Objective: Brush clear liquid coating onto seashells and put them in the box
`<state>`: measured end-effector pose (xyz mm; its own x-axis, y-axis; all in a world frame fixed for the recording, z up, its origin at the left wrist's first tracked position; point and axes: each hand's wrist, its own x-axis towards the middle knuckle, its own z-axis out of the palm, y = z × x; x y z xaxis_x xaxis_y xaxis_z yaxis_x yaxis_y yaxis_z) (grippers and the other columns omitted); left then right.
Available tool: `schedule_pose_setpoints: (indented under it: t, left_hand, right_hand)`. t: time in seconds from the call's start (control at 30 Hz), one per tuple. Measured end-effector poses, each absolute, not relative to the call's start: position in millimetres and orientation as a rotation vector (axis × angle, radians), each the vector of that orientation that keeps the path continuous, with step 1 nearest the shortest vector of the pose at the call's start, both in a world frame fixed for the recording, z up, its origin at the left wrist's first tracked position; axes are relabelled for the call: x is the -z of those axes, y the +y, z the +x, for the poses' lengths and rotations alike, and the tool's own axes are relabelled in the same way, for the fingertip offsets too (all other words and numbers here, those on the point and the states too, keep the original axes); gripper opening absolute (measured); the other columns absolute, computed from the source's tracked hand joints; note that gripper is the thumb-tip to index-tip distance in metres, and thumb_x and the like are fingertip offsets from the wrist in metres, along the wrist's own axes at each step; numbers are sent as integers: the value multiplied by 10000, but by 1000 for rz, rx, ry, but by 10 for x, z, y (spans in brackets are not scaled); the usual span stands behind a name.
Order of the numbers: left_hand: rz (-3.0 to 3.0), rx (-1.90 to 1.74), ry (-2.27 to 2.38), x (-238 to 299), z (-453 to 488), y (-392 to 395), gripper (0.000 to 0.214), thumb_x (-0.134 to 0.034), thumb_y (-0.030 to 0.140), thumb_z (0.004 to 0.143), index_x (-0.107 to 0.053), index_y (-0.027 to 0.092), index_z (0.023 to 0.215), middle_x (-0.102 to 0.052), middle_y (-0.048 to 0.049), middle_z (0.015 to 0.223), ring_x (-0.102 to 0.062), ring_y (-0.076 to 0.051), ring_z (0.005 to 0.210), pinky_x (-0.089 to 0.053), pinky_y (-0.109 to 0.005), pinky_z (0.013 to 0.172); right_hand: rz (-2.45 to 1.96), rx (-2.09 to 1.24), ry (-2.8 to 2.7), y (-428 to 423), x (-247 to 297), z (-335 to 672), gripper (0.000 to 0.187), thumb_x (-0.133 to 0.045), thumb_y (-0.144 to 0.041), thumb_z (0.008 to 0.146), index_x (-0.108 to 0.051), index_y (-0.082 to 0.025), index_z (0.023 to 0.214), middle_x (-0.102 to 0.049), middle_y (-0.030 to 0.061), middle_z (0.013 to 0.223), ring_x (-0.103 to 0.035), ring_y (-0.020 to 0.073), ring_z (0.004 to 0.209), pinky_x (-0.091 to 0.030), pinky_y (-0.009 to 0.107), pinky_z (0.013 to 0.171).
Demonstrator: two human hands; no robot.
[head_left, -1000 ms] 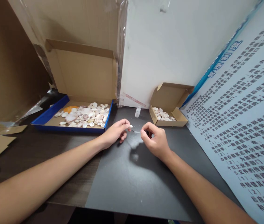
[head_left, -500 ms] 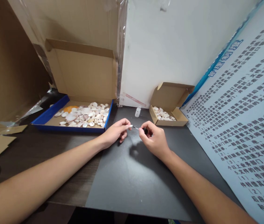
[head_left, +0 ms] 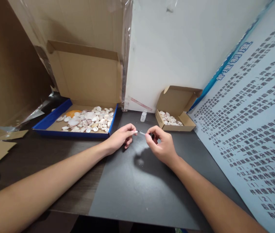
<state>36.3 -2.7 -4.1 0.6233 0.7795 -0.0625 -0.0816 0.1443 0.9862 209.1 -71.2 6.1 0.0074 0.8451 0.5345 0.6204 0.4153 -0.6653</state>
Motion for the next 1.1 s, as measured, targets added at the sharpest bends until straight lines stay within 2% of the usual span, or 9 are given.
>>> schedule_pose_setpoints:
  t: [0.3, 0.63, 0.83, 0.97, 1.1]
  left_hand:
    - [1273, -707, 696, 30, 368, -31, 176, -578, 323, 812, -454, 198, 819, -483, 57, 688, -381, -49, 431, -319, -158, 369]
    - [1292, -686, 721, 26, 374, -28, 189, -586, 339, 829, -458, 202, 806, -353, 89, 563, -313, -59, 426, -271, -153, 373]
    - [1307, -682, 721, 45, 371, -15, 179, -562, 352, 847, -471, 200, 817, -327, 90, 543, -303, -66, 430, -285, -157, 376]
    - [1304, -692, 717, 43, 368, -26, 123, -547, 302, 838, -483, 197, 851, -360, 85, 569, -319, -64, 433, -291, -157, 377]
    - [1260, -703, 708, 41, 369, -27, 155, -572, 317, 828, -478, 196, 851, -388, 81, 603, -329, -56, 435, -293, -154, 376]
  right_hand:
    - [-1302, -332, -1758, -707, -5, 2072, 93, -577, -276, 840, -581, -186, 819, -369, -76, 539, -360, 83, 471, -309, 210, 485]
    - [-1318, -312, -1732, -692, -31, 2091, 89, -578, -275, 836, -574, -190, 807, -364, -74, 535, -354, 89, 472, -305, 217, 488]
    - [-1248, -369, -1766, -723, -42, 2064, 100, -556, -275, 850, -587, -184, 822, -451, -49, 584, -398, 95, 499, -346, 219, 513]
    - [-1212, -404, -1771, -723, -39, 2066, 118, -530, -276, 873, -599, -181, 861, -513, -26, 640, -436, 102, 534, -378, 223, 541]
    - [-1273, -316, -1752, -701, -36, 2077, 87, -557, -259, 851, -599, -186, 830, -424, -56, 573, -390, 95, 503, -344, 222, 521]
